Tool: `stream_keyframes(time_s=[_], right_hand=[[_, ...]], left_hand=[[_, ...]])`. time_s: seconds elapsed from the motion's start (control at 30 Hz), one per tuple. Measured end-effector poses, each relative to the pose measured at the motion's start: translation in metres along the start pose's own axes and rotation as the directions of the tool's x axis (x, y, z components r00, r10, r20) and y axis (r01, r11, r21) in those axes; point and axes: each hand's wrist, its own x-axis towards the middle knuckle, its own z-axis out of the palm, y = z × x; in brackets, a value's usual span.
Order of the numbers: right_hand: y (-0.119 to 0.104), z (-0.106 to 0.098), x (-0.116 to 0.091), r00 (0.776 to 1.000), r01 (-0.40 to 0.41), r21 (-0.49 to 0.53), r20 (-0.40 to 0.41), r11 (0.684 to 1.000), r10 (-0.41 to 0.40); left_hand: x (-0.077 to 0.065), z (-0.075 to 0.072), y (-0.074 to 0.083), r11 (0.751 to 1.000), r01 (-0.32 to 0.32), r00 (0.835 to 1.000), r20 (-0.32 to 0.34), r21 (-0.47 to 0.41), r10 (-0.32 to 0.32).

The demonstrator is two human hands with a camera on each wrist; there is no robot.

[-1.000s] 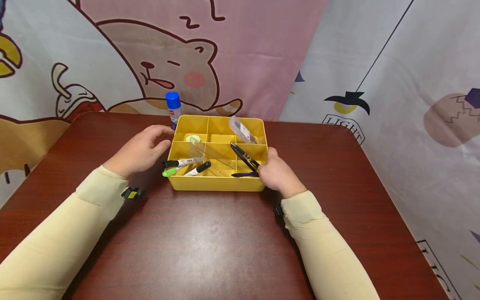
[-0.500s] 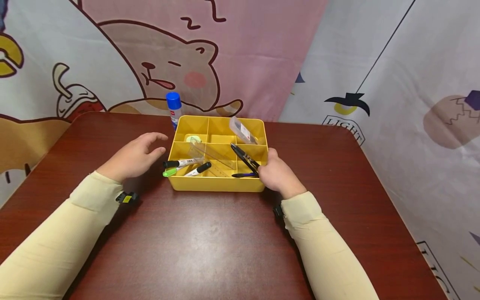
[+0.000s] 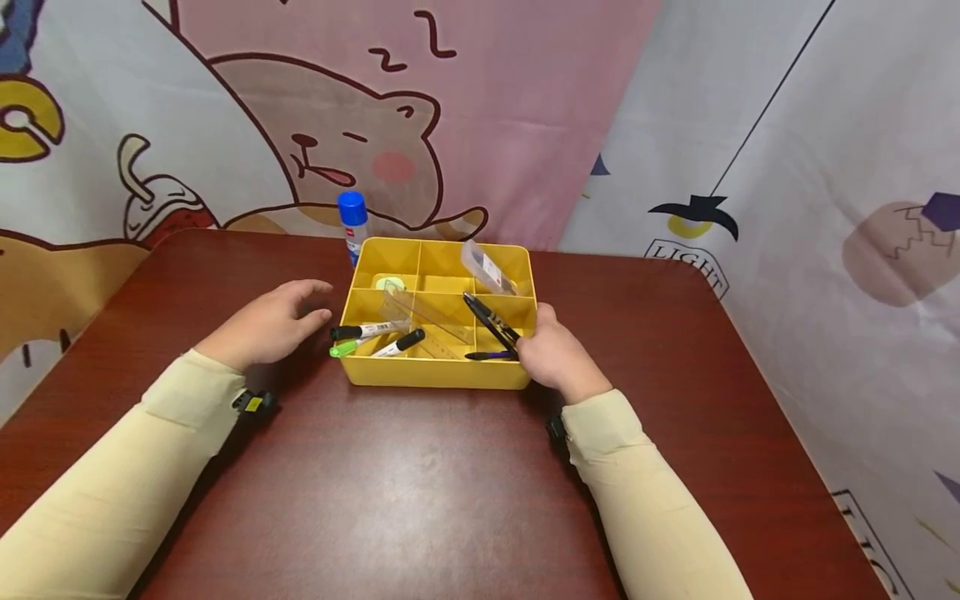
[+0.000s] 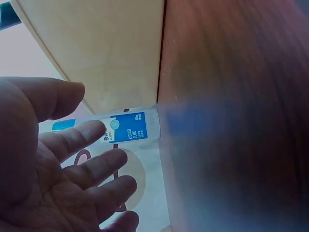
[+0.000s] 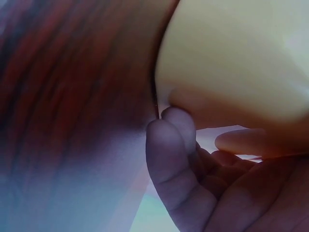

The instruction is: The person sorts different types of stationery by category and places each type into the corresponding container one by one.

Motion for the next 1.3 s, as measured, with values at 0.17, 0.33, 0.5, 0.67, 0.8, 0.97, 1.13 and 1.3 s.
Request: stream_keyframes(time_s=[0.17,0.33,0.5,0.67,0.8,0.97,1.13,1.3], right_hand=[[0.003,0.002,0.001,1.0,0.009,-0.003,0.002,1.0,-0.009],[0.006,0.0,0.001,1.0,-0.001,-0.005,-0.004,1.0,0.001],[0.006,0.0,0.0,1.0,-0.005,0.002,0.003,1.0,0.005],[0.006,0.001,0.0,1.0,0.007,-0.012,-0.012,1.0,-0.008],[0.006,0.002,-0.001,1.0,0.003,-0.013,-0.017,1.0,-0.004],[0.005,0.003,0.0,1.0,0.021,-0.015,-0.021,1.0,-0.022],[0.004,0.003,0.003,0.999,0.034,-0.021,-0.028,0.999,-0.035],[0.004,0.003,0.003,0.999,0.026,-0.021,-0.027,0.999,-0.026]], left_hand=[[0.002,0.002,-0.001,1.0,0.01,1.0,0.016,0.012,-0.01],[0.006,0.003,-0.002,1.0,0.007,1.0,0.014,0.027,-0.008],[0.009,0.005,-0.003,1.0,0.017,1.0,0.024,0.019,-0.017],[0.012,0.005,-0.005,1.0,0.02,1.0,-0.005,-0.011,-0.02],[0.017,0.002,-0.004,0.999,0.015,1.0,-0.018,-0.03,-0.015],[0.031,-0.012,0.0,0.998,0.041,0.997,-0.056,-0.048,-0.044],[0.057,-0.028,0.01,0.994,0.051,0.99,-0.125,-0.094,-0.063],[0.078,-0.036,0.02,0.993,0.049,0.986,-0.156,-0.105,-0.066]])
